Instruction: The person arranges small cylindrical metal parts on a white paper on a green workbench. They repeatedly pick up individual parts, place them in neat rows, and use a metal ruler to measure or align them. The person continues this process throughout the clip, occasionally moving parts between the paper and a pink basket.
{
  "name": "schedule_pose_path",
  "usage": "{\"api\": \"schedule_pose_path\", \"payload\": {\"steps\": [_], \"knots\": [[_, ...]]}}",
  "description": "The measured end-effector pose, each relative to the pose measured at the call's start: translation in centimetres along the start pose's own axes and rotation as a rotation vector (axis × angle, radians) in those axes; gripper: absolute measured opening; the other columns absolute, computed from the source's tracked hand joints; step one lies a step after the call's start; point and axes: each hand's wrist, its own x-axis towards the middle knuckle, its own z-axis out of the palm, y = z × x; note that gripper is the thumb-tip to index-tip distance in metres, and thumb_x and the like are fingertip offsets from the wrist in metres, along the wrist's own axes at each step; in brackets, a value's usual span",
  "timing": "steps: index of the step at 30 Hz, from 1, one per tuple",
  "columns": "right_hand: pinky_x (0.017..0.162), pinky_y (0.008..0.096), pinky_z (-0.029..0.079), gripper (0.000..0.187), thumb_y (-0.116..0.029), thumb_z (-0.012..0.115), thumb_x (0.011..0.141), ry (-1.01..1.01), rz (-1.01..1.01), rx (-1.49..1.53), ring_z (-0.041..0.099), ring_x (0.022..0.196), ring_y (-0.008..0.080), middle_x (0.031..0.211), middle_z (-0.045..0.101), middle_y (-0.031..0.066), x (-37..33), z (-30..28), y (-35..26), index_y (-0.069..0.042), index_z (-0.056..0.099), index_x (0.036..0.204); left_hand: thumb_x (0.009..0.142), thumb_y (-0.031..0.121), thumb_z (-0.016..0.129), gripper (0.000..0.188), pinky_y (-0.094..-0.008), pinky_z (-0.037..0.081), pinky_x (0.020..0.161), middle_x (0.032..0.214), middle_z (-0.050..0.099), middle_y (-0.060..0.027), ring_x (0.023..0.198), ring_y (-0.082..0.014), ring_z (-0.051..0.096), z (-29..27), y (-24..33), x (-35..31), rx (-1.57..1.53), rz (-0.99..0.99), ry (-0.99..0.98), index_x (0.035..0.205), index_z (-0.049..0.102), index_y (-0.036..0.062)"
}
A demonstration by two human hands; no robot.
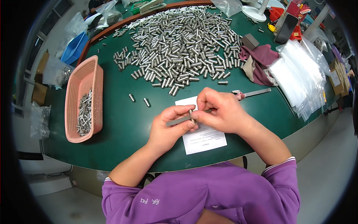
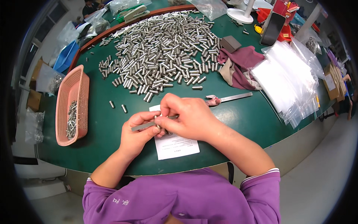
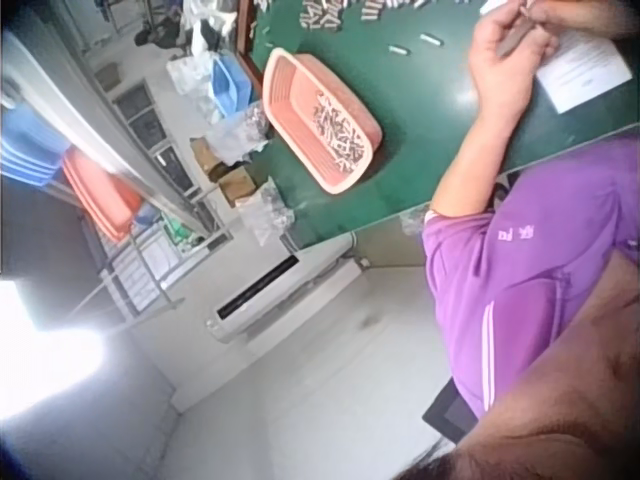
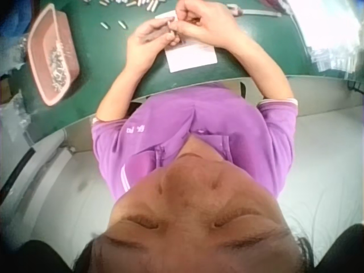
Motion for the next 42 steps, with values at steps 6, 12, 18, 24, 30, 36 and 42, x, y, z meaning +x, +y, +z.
{"api": "schedule_pose_path", "payload": {"steps": [6,12,18,24,30,36,42], "knots": [[0.054,0.0346,0.047,0.025,-0.025,0.073,0.083,-0.032,0.166,0.064,0.065,0.059,0.0189,0.067,0.065,0.0050,-0.1,-0.7,0.4,-0.009,0.054,0.087,0.092,-0.003,0.061,0.037,-0.0295,0.057,0.079,0.104,0.066,-0.0133,0.088,-0.0162,0.066,0.2,0.1,0.2,-0.094,-0.003,0.002,0.129,0.055,-0.0027],[0.055,0.0305,0.047,0.026,-0.025,0.074,0.083,-0.002,0.305,0.018,0.064,0.058,0.0172,0.066,0.065,0.0037,-0.2,-3.3,1.9,-0.009,0.055,0.088,0.090,-0.002,0.065,0.037,-0.0296,0.056,0.076,0.101,0.066,-0.0123,0.085,-0.0167,0.066,-0.6,0.0,0.2,-0.142,0.109,0.056,0.127,0.056,-0.0022],[0.053,0.0241,0.042,0.024,-0.015,0.074,0.084,0.001,0.045,0.018,0.055,0.058,0.0069,0.067,0.058,0.0000,0.0,0.4,0.3,-0.006,0.052,0.087,0.089,-0.001,0.066,0.037,-0.0290,0.056,0.074,0.100,0.067,-0.0111,0.083,-0.0168,0.067,-0.2,-0.1,0.4,0.037,0.043,0.084,0.125,0.057,-0.0021],[0.055,0.0259,0.043,0.023,-0.018,0.072,0.085,0.148,0.219,-0.055,0.055,0.058,0.0094,0.064,0.058,0.0004,-0.1,-2.8,2.7,-0.006,0.053,0.086,0.090,-0.003,0.064,0.036,-0.0280,0.057,0.075,0.098,0.066,-0.0101,0.085,-0.0145,0.066,-0.6,0.0,0.4,-0.069,0.094,0.093,0.125,0.055,-0.0032],[0.053,0.0252,0.038,0.023,-0.020,0.071,0.087,0.241,0.314,0.089,0.046,0.054,0.0064,0.059,0.054,-0.0005,0.2,-2.6,2.0,-0.005,0.054,0.087,0.090,-0.003,0.064,0.037,-0.0276,0.057,0.077,0.096,0.065,-0.0088,0.087,-0.0148,0.067,-0.7,0.1,0.3,0.017,0.119,0.099,0.125,0.054,-0.0028],[0.053,0.0253,0.036,0.020,-0.023,0.062,0.096,0.236,0.316,0.199,0.044,0.055,0.0052,0.059,0.053,-0.0016,0.2,-2.1,2.7,-0.004,0.056,0.096,0.090,-0.003,0.063,0.037,-0.0278,0.057,0.080,0.098,0.065,-0.0094,0.089,-0.0160,0.068,-0.5,0.3,0.2,0.039,0.117,0.110,0.126,0.054,-0.0031],[0.053,0.0253,0.036,0.022,-0.025,0.060,0.097,0.218,0.322,0.222,0.045,0.055,0.0057,0.059,0.053,-0.0016,0.3,-2.0,2.5,-0.004,0.057,0.102,0.090,-0.005,0.061,0.039,-0.0299,0.057,0.084,0.111,0.065,-0.0154,0.096,-0.0196,0.069,-0.5,0.6,0.5,-0.050,0.052,0.156,0.128,0.054,-0.0026]]}}
